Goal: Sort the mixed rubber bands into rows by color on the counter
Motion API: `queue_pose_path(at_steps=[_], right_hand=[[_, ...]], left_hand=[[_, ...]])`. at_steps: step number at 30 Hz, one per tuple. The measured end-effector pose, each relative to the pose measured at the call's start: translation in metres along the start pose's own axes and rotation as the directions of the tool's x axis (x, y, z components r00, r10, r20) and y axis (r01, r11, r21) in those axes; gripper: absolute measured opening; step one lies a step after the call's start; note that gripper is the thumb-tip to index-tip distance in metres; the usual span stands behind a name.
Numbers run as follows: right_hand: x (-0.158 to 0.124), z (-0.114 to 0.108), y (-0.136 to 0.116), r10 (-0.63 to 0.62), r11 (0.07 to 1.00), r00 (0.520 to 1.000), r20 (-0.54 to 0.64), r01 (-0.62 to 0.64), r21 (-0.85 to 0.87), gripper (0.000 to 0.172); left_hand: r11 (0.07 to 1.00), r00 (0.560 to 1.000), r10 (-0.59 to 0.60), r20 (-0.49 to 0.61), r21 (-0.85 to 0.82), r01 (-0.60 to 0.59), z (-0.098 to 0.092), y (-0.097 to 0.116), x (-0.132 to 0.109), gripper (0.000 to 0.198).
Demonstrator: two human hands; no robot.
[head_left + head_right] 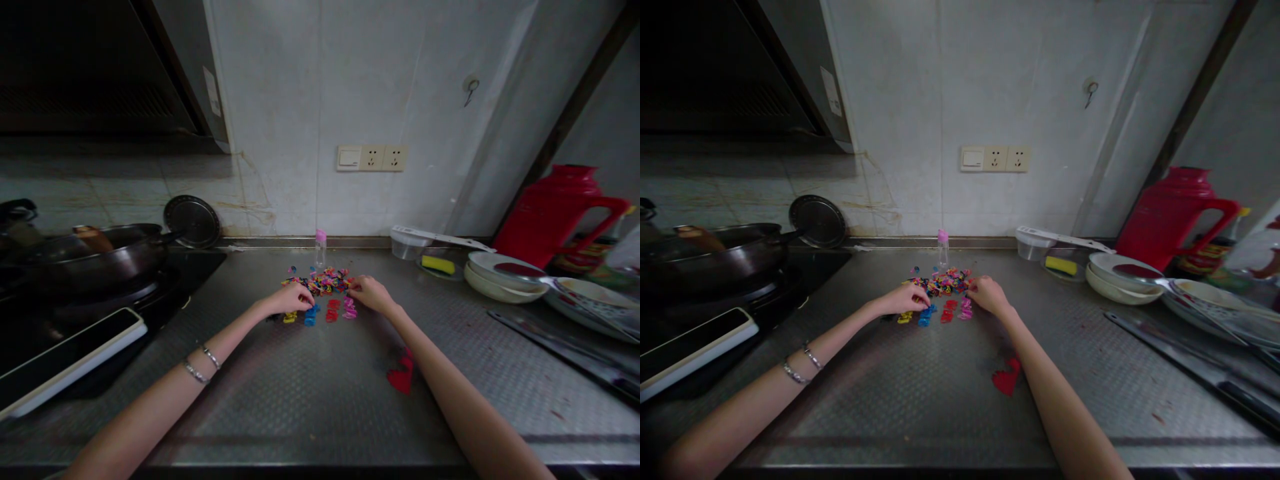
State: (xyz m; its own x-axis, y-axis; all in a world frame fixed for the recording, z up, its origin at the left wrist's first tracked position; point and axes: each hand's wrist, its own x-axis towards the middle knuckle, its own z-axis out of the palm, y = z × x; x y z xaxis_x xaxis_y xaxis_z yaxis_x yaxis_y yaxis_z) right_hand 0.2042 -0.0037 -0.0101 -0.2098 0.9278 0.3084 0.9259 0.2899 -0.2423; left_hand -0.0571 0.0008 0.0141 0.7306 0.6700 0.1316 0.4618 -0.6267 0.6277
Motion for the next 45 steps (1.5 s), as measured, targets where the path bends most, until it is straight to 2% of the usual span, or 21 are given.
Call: queue_pose_path(at_steps=[5, 10, 13, 16, 18, 20, 25, 32, 37, 40, 45], right_hand=[[-0.002, -0.002, -0.011, 0.098, 0.995, 0.994, 0.039, -0.099, 0.005, 0.020], [0.000, -0.004, -0.018, 0.152, 0.986, 0.983, 0.102, -0.158, 0.045, 0.013], [0.001, -0.002, -0.020, 0.148, 0.985, 0.983, 0.112, -0.157, 0.075, 0.015], [0.002, 0.000, -0.019, 0.103, 0.987, 0.988, 0.112, -0.115, 0.113, 0.018], [0.003, 0.002, -0.018, 0.079, 0.987, 0.991, 0.103, -0.093, 0.129, 0.020], [0.004, 0.005, -0.015, 0.066, 0.987, 0.994, 0.089, -0.078, 0.138, 0.021], [0.005, 0.009, -0.006, 0.048, 0.982, 0.999, 0.025, -0.051, 0.179, 0.023], [0.011, 0.010, 0.005, 0.043, 0.950, 0.995, -0.089, -0.013, 0.312, 0.020], [0.021, 0.002, -0.021, 0.011, 0.919, 0.991, -0.137, 0.043, 0.392, 0.022], [0.028, -0.002, -0.050, -0.084, 0.909, 0.990, -0.118, 0.125, 0.399, 0.020], [0.038, 0.001, -0.106, -0.230, 0.919, 0.971, -0.058, 0.237, 0.315, 0.022]], left_hand=[[1.000, 0.998, -0.015, -0.065, 0.000, 0.015, -0.008, -0.006, -0.001, 0.020], [0.993, 0.972, -0.107, -0.208, -0.069, 0.095, -0.025, -0.029, -0.008, 0.029], [0.975, 0.917, -0.216, -0.336, -0.122, 0.185, -0.035, -0.050, -0.017, 0.036], [0.925, 0.816, -0.368, -0.445, -0.267, 0.272, -0.040, -0.070, -0.025, 0.043], [0.864, 0.759, -0.469, -0.452, -0.413, 0.287, -0.041, -0.081, -0.030, 0.045], [0.806, 0.728, -0.525, -0.440, -0.533, 0.259, -0.041, -0.089, -0.033, 0.044], [0.758, 0.711, -0.539, -0.451, -0.628, 0.177, -0.042, -0.097, -0.034, 0.045], [0.778, 0.694, -0.555, -0.459, -0.581, 0.238, -0.037, -0.090, -0.031, 0.046], [0.797, 0.666, -0.560, -0.493, -0.539, 0.271, -0.035, -0.083, -0.030, 0.046], [0.817, 0.669, -0.539, -0.511, -0.510, 0.269, -0.035, -0.084, -0.030, 0.046], [0.850, 0.679, -0.495, -0.542, -0.462, 0.251, -0.034, -0.094, -0.029, 0.047]])
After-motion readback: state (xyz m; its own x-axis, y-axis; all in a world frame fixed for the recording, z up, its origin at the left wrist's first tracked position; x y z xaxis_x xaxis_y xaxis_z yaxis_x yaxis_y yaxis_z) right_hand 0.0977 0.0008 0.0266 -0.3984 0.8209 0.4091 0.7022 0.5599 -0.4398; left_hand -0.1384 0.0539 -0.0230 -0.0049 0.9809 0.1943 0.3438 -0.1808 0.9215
